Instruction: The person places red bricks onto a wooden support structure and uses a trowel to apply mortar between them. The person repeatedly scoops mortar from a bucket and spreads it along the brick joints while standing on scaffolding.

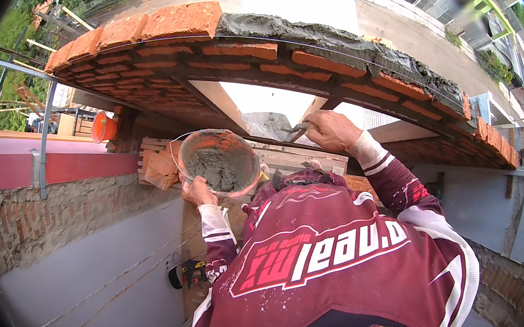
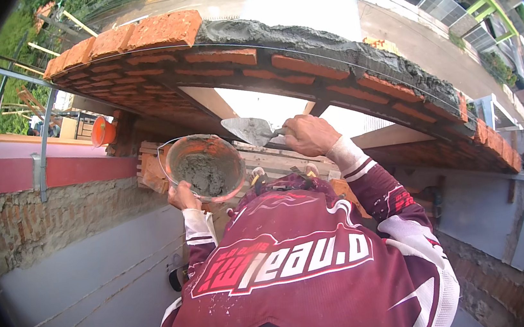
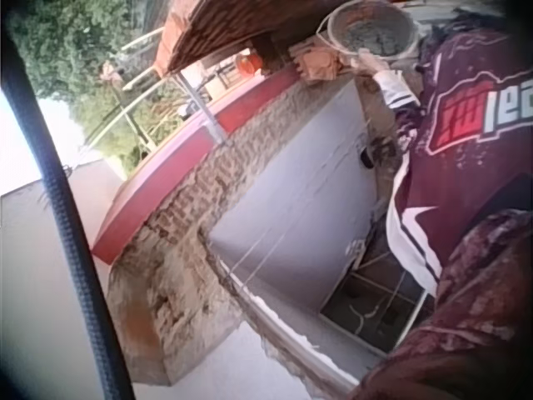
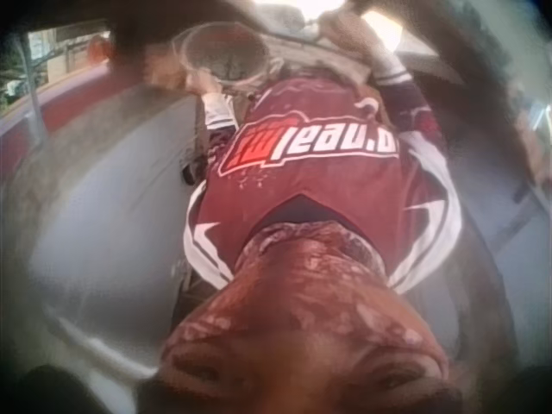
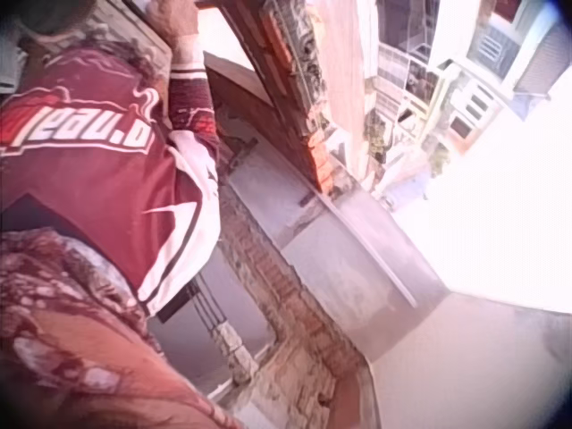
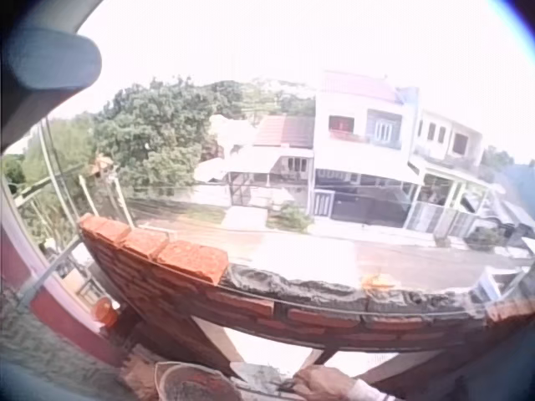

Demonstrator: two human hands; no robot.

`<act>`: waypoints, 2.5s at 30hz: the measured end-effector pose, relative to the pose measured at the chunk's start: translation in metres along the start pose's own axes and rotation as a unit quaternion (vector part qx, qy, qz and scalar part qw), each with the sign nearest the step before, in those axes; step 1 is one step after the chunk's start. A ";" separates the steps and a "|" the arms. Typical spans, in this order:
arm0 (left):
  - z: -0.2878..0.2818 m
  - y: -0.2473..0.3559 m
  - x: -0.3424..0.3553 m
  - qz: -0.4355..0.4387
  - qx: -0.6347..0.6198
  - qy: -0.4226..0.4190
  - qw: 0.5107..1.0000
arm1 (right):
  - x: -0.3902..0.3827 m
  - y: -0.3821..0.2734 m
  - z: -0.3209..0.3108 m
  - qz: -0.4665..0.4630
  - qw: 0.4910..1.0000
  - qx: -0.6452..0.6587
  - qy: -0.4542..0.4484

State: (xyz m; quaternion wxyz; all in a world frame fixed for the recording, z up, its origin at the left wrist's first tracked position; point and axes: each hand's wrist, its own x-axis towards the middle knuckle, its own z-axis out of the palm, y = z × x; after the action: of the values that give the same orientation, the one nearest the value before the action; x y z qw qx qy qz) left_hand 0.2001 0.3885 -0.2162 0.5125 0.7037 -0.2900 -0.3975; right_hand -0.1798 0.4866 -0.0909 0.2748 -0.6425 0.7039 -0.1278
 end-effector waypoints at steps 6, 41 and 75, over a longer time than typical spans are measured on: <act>0.049 0.036 -0.032 0.094 -0.010 -0.154 0.983 | 0.044 -0.031 0.082 -0.116 0.976 -0.186 0.020; 0.088 0.059 -0.071 0.276 0.107 -0.275 0.915 | -0.021 0.011 0.103 -0.170 0.984 -0.035 0.048; 0.109 0.036 -0.086 0.340 0.094 -0.269 0.896 | -0.002 -0.007 0.078 -0.035 0.975 0.034 -0.218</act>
State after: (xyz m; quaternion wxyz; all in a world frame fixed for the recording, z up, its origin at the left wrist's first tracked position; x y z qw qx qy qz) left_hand 0.0625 0.3946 -0.1763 0.4503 0.4731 -0.6743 -0.3445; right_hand -0.1311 0.5015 -0.1504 0.4384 -0.6692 0.5997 -0.0180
